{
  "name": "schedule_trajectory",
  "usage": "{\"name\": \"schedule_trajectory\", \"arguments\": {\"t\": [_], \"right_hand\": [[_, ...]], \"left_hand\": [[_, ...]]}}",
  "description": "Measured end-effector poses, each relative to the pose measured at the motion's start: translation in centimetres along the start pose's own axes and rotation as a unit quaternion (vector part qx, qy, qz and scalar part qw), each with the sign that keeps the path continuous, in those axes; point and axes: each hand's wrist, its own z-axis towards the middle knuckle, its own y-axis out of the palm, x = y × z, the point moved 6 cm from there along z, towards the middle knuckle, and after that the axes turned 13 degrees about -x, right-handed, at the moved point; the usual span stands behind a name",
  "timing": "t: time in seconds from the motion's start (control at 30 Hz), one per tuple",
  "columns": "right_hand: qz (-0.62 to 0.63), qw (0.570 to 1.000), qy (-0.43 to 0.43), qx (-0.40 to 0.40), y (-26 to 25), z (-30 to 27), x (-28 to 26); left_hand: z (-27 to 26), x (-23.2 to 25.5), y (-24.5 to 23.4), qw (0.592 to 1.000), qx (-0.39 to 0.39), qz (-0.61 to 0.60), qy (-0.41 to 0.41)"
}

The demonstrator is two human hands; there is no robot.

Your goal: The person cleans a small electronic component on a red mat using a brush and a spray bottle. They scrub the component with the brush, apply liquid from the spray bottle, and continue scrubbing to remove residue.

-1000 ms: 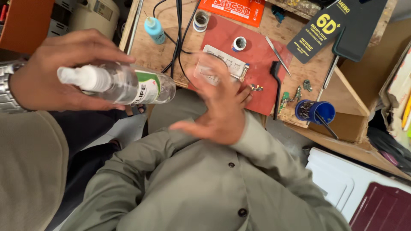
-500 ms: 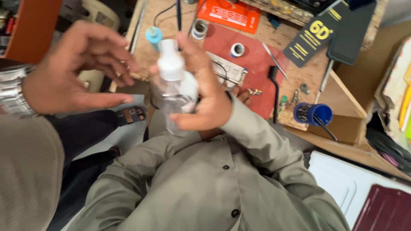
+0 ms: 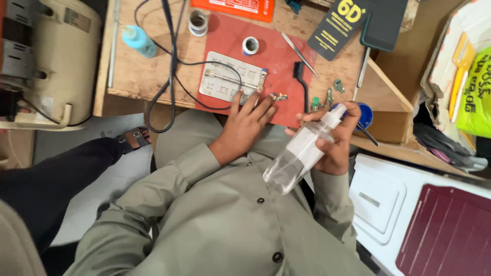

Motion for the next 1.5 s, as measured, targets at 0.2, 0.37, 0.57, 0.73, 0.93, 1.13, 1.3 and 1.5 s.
{"name": "schedule_trajectory", "arguments": {"t": [0.2, 0.37, 0.57, 0.73, 0.93, 1.13, 1.3, 1.5], "right_hand": [[-0.170, 0.985, 0.029, 0.028, 0.6, -0.9, -0.2], [-0.458, 0.889, 0.000, -0.003, 0.1, -1.2, -1.5], [-0.541, 0.834, 0.084, -0.068, -1.5, -1.1, 3.3], [-0.558, 0.823, 0.096, -0.043, -1.5, -1.5, 2.8], [-0.554, 0.828, 0.083, -0.014, -1.4, -1.5, 2.4], [-0.552, 0.830, 0.074, -0.016, -1.0, -1.7, 1.7], [-0.560, 0.824, 0.087, 0.005, -1.4, -1.8, 1.4], [-0.550, 0.828, 0.080, -0.071, -0.3, -1.4, 1.5]], "left_hand": [[0.3, 0.3, -0.5, 1.000, -0.017, 0.023, -0.013], [0.4, 0.3, -0.9, 0.999, -0.012, 0.046, -0.016], [0.2, 0.5, -0.8, 0.999, -0.010, 0.047, -0.011], [0.0, 0.4, -0.5, 0.998, -0.026, 0.051, -0.015], [0.1, 0.4, -0.6, 0.998, -0.023, 0.054, -0.013], [0.2, 0.5, -0.5, 0.999, -0.016, 0.048, -0.011], [0.2, 0.4, -0.5, 0.998, -0.020, 0.051, -0.015], [0.2, 0.4, -0.5, 0.998, -0.019, 0.055, -0.013]]}}
